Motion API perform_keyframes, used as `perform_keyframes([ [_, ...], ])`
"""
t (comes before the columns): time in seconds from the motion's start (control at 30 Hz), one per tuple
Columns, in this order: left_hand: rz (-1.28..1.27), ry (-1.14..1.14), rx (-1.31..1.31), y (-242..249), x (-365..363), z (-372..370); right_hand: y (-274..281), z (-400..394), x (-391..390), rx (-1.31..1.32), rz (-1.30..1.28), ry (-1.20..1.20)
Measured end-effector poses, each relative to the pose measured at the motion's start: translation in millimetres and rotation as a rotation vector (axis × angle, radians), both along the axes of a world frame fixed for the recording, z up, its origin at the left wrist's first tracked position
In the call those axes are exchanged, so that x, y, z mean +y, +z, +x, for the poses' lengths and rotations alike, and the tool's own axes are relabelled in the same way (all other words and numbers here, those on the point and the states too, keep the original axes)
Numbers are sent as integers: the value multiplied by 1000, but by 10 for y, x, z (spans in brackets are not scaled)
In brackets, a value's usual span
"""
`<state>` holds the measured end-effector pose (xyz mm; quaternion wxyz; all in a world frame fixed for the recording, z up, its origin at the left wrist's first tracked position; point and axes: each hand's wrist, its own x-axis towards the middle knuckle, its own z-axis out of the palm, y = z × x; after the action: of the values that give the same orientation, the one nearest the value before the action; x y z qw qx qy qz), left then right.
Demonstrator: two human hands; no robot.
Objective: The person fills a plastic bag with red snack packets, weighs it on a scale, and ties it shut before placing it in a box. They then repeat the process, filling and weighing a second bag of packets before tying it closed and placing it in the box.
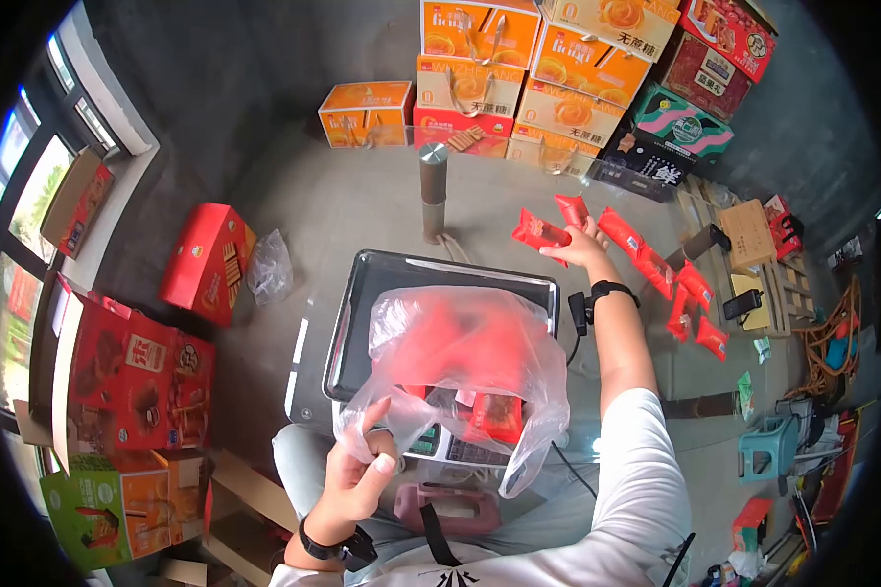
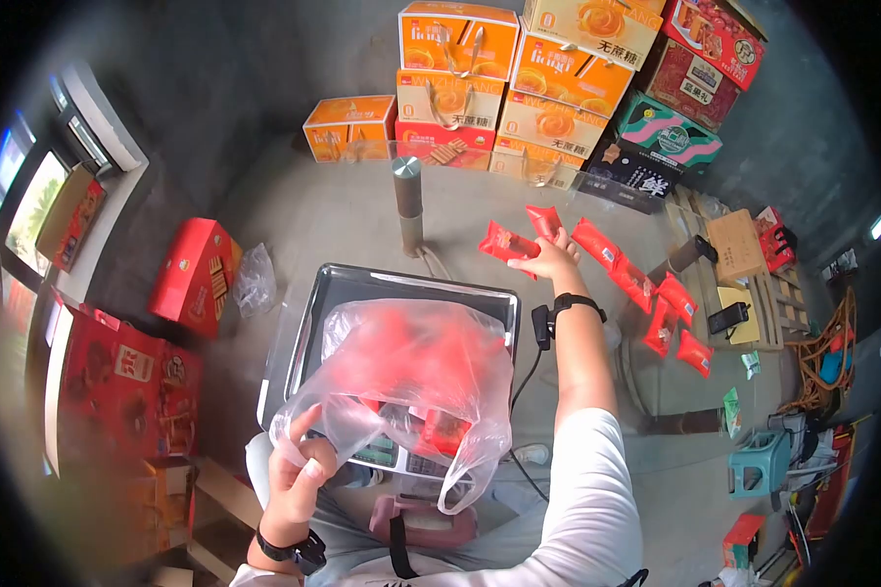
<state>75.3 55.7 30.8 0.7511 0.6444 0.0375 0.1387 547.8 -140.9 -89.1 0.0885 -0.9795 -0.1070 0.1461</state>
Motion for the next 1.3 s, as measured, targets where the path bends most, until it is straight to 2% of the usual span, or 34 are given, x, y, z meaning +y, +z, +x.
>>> perform_keyframes([
  [0.07,-41,21,6,5,-23,3,-97,-42,-88,-177,11,-10],
  [0.23,-97,46,32,29,-121,-34,-240,-278,-354,-189,96,-21],
  [0.3,-84,61,61,103,-152,-86,-227,-562,-420,-269,113,-54],
  [0.4,-101,60,62,170,-185,-181,-575,-811,-639,-324,208,-69],
  [0.5,-124,78,71,210,-214,-248,-652,-1421,-786,-485,276,-131],
  [0.57,-154,94,74,265,-271,-274,-651,-1700,-891,-515,274,-149],
  [0.73,-48,124,53,282,-384,-297,-659,-2381,-1224,-572,233,-281],
  [0.8,-33,116,21,285,-378,-318,-735,-2490,-1397,-306,793,-465],
  [0.83,-46,101,8,262,-363,-339,-705,-2574,-1421,-299,786,-466],
  [0.9,-64,100,11,247,-353,-347,-484,-2780,-1393,-209,1208,-559],
  [0.97,-74,94,32,212,-348,-351,-27,-3066,-1307,-127,1234,-522],
  [1.03,-83,75,10,170,-330,-330,331,-3265,-1185,-139,1432,-365],
  [1.07,-79,96,-14,201,-370,-313,586,-3429,-1096,-136,1435,-366],
  [1.13,-52,100,-47,207,-398,-330,1142,-3802,-906,-196,1529,-76],
  [1.2,-9,105,-89,241,-419,-356,1671,-4164,-727,-48,1328,221],
  [1.27,44,155,-134,265,-480,-342,1739,-4323,-475,-38,1182,335],
  [1.3,92,203,-178,269,-492,-342,1689,-4358,-370,-13,1034,293],
])
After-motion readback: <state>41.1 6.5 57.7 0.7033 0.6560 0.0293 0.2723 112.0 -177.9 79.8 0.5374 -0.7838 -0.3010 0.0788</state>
